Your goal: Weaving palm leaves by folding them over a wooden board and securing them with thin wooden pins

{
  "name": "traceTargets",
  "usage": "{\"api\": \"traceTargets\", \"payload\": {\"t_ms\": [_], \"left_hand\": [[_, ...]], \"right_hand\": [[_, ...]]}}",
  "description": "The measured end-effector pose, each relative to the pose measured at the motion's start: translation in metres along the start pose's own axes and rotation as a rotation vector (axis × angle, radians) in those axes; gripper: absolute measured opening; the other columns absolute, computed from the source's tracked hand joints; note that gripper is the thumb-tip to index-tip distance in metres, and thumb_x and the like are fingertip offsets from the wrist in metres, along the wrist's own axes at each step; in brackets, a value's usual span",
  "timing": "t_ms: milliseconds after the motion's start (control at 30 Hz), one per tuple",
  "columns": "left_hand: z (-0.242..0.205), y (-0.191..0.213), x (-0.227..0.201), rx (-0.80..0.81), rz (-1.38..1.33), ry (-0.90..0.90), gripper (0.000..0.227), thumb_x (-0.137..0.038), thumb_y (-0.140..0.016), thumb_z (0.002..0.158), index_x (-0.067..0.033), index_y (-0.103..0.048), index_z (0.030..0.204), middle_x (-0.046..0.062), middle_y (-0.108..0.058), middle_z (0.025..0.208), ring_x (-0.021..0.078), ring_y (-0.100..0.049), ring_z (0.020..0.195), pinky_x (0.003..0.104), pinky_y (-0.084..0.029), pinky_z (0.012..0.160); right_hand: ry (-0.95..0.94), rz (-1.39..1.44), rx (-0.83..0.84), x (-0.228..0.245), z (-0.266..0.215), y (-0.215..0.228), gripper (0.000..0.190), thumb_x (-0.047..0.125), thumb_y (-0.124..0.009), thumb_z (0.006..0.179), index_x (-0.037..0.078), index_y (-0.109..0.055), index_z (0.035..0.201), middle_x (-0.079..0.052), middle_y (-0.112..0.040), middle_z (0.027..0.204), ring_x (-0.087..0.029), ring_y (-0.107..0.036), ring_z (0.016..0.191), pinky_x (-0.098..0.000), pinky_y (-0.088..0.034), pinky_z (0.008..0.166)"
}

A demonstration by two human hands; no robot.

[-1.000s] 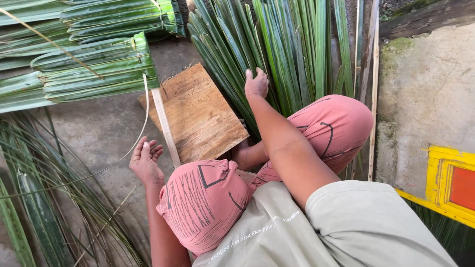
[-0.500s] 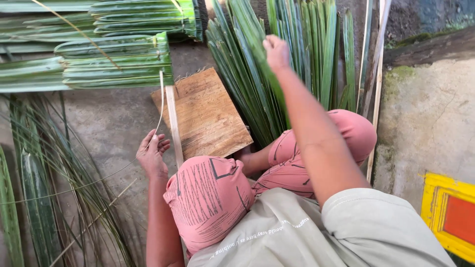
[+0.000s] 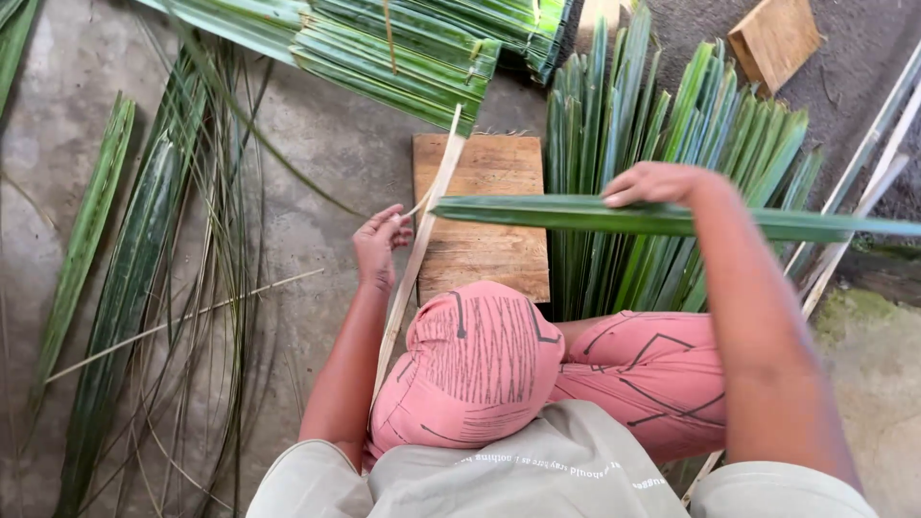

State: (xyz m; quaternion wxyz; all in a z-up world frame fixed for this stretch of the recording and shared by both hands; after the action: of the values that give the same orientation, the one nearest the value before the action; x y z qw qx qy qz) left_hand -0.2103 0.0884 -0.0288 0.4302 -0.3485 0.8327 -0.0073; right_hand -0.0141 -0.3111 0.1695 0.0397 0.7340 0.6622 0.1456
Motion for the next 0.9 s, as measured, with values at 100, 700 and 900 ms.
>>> {"api": "traceTargets", "payload": {"t_ms": [100, 700, 900], "left_hand": [[0.017, 0.001, -0.003, 0.023, -0.416, 0.111, 0.059, -0.059, -0.049, 0.098, -0.0078, -0.074, 0.114, 0.014, -0.078, 0.098, 0.0207, -0.077, 0.08, 0.027, -0.064, 0.069], [0.127, -0.057, -0.036, -0.091, -0.319, 0.013, 0.009, -0.013, -0.084, 0.085, -0.0099, -0.076, 0.088, 0.011, -0.077, 0.082, 0.0272, -0.078, 0.066, 0.038, -0.07, 0.059], [0.143, -0.047, -0.03, -0.1, -0.35, 0.03, 0.011, -0.015, -0.086, 0.085, -0.0108, -0.076, 0.09, 0.008, -0.077, 0.083, 0.0276, -0.078, 0.066, 0.039, -0.071, 0.061]], "right_hand": [[0.289, 0.197, 0.013, 0.056, 0.044, -0.024, 0.048, 0.046, -0.062, 0.1, 0.009, -0.072, 0.13, -0.015, -0.068, 0.136, -0.036, -0.06, 0.13, -0.0541, -0.039, 0.116], [0.386, 0.462, -0.493, 0.141, 0.172, -0.04, 0.041, 0.038, -0.093, 0.07, 0.02, -0.078, 0.105, 0.009, -0.072, 0.075, -0.004, -0.064, 0.07, -0.0209, -0.05, 0.069], [0.374, 0.526, -0.491, 0.138, 0.186, -0.04, 0.041, 0.032, -0.092, 0.074, 0.021, -0.077, 0.11, 0.011, -0.074, 0.079, 0.0, -0.062, 0.071, -0.0167, -0.046, 0.067]]}}
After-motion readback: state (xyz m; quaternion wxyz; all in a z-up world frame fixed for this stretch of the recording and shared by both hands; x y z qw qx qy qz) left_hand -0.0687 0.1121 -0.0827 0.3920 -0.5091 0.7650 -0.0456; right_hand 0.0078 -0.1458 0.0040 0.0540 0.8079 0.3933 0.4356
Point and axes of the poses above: each hand's wrist, its own z-axis towards the middle knuckle, its own y-axis out of the back of the hand, x = y × z, the point moved 3 cm from there along z, towards the middle knuckle
